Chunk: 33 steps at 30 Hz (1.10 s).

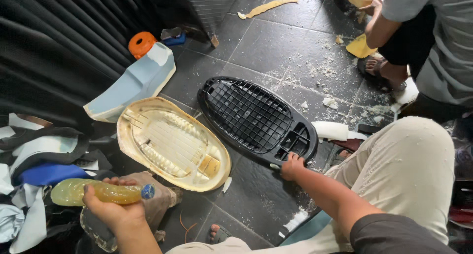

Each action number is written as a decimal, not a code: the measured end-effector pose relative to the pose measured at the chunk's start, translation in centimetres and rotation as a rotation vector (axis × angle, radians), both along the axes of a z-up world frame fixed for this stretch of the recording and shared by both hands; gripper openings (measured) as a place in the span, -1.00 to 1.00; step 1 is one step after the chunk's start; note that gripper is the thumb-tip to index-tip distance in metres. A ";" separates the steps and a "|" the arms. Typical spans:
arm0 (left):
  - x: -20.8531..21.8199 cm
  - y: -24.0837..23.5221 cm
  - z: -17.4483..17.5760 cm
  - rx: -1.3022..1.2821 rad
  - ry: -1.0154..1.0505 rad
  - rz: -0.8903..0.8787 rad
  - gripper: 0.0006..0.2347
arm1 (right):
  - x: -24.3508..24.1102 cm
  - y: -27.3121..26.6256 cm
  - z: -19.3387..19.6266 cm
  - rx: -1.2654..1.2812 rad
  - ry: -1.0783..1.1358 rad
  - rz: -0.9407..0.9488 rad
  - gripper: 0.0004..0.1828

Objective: The person pours liquid from a plastic bottle onto a beige plastic car part and scrubs it with a brush. They then move to a black plastic car part and continue scrubbing it with the brush.

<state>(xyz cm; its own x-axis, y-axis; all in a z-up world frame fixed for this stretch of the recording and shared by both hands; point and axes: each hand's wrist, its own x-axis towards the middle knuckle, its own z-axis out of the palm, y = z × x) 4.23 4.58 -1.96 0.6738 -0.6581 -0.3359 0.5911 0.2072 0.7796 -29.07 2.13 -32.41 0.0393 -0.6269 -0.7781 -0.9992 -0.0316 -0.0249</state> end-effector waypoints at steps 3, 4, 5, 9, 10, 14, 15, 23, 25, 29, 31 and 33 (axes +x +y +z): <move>-0.9 -0.5 0.5 -0.019 0.006 -0.012 -0.77 | 1.7 -0.8 -2.9 0.089 -0.037 0.179 -0.59; -0.8 -0.2 0.4 -0.034 -0.003 -0.026 -0.76 | 2.4 -0.4 -4.6 0.139 -0.109 0.341 -0.65; -0.8 0.2 0.2 -0.018 -0.006 -0.019 -0.76 | 3.4 0.7 -7.2 0.155 -0.114 0.347 -0.65; -1.1 -0.3 -0.2 -0.022 -0.021 -0.053 -0.76 | 5.1 2.4 -5.4 0.205 -0.339 0.340 -0.60; -1.0 -0.3 -0.3 -0.029 -0.025 -0.044 -0.76 | 5.3 3.1 -2.0 0.354 -0.455 -0.065 -0.50; -2.2 -0.1 -0.6 -0.052 -0.164 -0.035 -0.66 | 5.9 5.6 -1.7 0.717 -0.783 -0.439 -0.64; -2.4 0.0 -0.7 -0.058 -0.118 -0.042 -0.67 | 6.6 6.0 -0.1 0.660 -0.890 -0.537 -0.66; -0.3 1.1 -1.2 -0.095 -0.110 0.002 -0.65 | 15.2 -0.7 12.4 0.445 -1.467 -0.491 -0.38; 0.4 1.1 -1.7 -0.088 -0.112 0.018 -0.64 | 16.7 -3.2 5.1 -0.153 -1.002 0.157 -0.54; 0.0 2.3 -0.2 -0.061 -0.138 0.021 -0.69 | 8.8 -1.3 3.1 -0.390 -0.555 0.568 -0.51; -0.9 3.1 1.3 -0.063 -0.061 0.092 -0.79 | 4.2 -0.2 4.3 -0.160 -0.181 0.710 -0.47; -1.2 3.4 1.8 -0.051 -0.035 0.096 -0.78 | 1.9 0.6 5.0 -0.107 -0.147 0.639 -0.49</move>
<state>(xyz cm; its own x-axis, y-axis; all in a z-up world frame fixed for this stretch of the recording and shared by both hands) 3.05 7.96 -0.13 0.7454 -0.6057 -0.2785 0.5390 0.3017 0.7864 -27.20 2.72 -27.41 0.5295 -0.5187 -0.6712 -0.7697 -0.6265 -0.1231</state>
